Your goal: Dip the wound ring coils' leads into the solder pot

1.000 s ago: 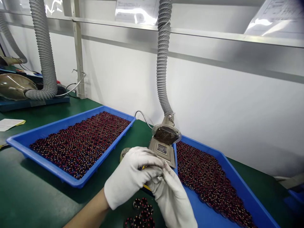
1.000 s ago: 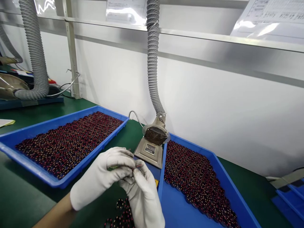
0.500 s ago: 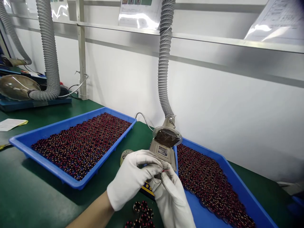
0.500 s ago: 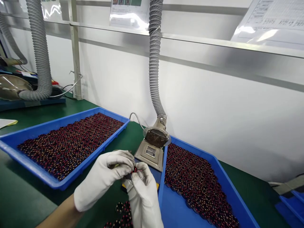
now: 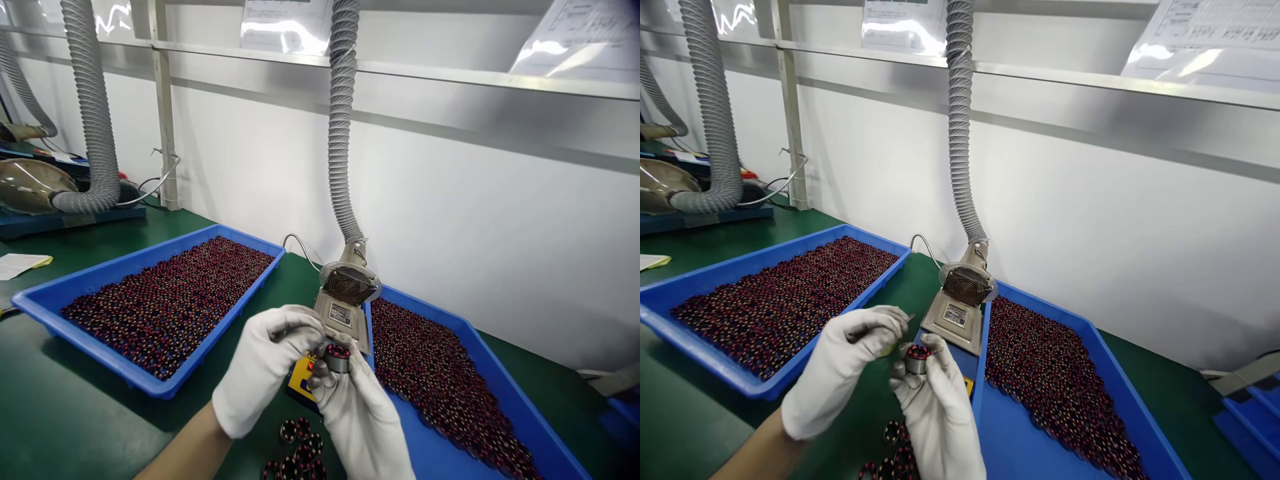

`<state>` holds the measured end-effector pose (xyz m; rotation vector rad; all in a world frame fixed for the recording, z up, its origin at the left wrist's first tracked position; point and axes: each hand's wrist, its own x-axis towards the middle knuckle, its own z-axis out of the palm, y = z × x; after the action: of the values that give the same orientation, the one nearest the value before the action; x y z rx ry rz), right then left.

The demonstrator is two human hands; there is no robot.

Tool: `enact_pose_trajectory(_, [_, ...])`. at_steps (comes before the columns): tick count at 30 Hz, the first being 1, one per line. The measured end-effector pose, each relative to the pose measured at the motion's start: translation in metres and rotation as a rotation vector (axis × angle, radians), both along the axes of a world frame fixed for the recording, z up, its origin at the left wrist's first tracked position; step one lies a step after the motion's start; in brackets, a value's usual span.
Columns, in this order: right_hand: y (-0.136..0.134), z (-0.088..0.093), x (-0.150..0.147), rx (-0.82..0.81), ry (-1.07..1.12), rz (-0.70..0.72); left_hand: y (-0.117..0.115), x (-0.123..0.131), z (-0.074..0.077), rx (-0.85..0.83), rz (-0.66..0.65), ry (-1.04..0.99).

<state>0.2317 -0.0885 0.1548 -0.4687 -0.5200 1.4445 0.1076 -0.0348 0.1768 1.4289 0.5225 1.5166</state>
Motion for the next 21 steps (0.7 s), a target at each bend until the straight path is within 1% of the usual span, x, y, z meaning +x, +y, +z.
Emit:
enact_pose_trajectory(1, [0.0,0.001,0.0,0.002,0.038,0.035,0.001,-0.002,0.0,0.002,0.035,-0.006])
enact_pose_trajectory(2, [0.001,0.003,0.001,0.003,0.071,0.05,0.001,-0.004,0.0,0.011,0.05,0.031])
enact_pose_trajectory(3, [0.002,0.003,0.0,0.002,0.099,0.044,0.001,-0.005,0.0,0.039,0.045,0.113])
enact_pose_trajectory(5, [0.004,0.003,-0.001,-0.013,0.138,-0.001,-0.001,-0.003,-0.002,0.15,0.023,0.349])
enact_pose_trajectory(6, [0.005,0.002,-0.002,-0.021,0.153,-0.022,-0.003,0.0,-0.004,0.218,0.032,0.45])
enact_pose_trajectory(7, [0.006,0.001,-0.002,-0.025,0.168,-0.037,-0.004,0.003,-0.005,0.285,0.062,0.51])
enact_pose_trajectory(9, [0.006,0.0,-0.003,-0.018,0.18,-0.03,-0.006,0.008,-0.008,0.393,0.131,0.517])
enact_pose_trajectory(10, [0.006,0.0,-0.002,-0.008,0.18,-0.015,-0.006,0.009,-0.008,0.427,0.137,0.494])
enact_pose_trajectory(12, [0.004,-0.001,-0.001,0.007,0.164,0.019,-0.004,0.009,-0.006,0.446,0.08,0.435])
enact_pose_trajectory(14, [0.002,-0.001,0.001,0.022,0.143,0.048,-0.002,0.005,0.0,0.379,-0.022,0.379])
enact_pose_trajectory(17, [0.0,-0.002,0.003,0.053,0.114,0.077,-0.001,0.001,0.008,0.199,-0.161,0.306])
enact_pose_trajectory(19, [-0.001,-0.002,0.003,0.078,0.091,0.093,-0.002,0.0,0.01,0.095,-0.246,0.271])
enact_pose_trajectory(21, [-0.001,-0.001,0.003,0.102,0.057,0.115,-0.003,0.002,0.009,-0.009,-0.329,0.203])
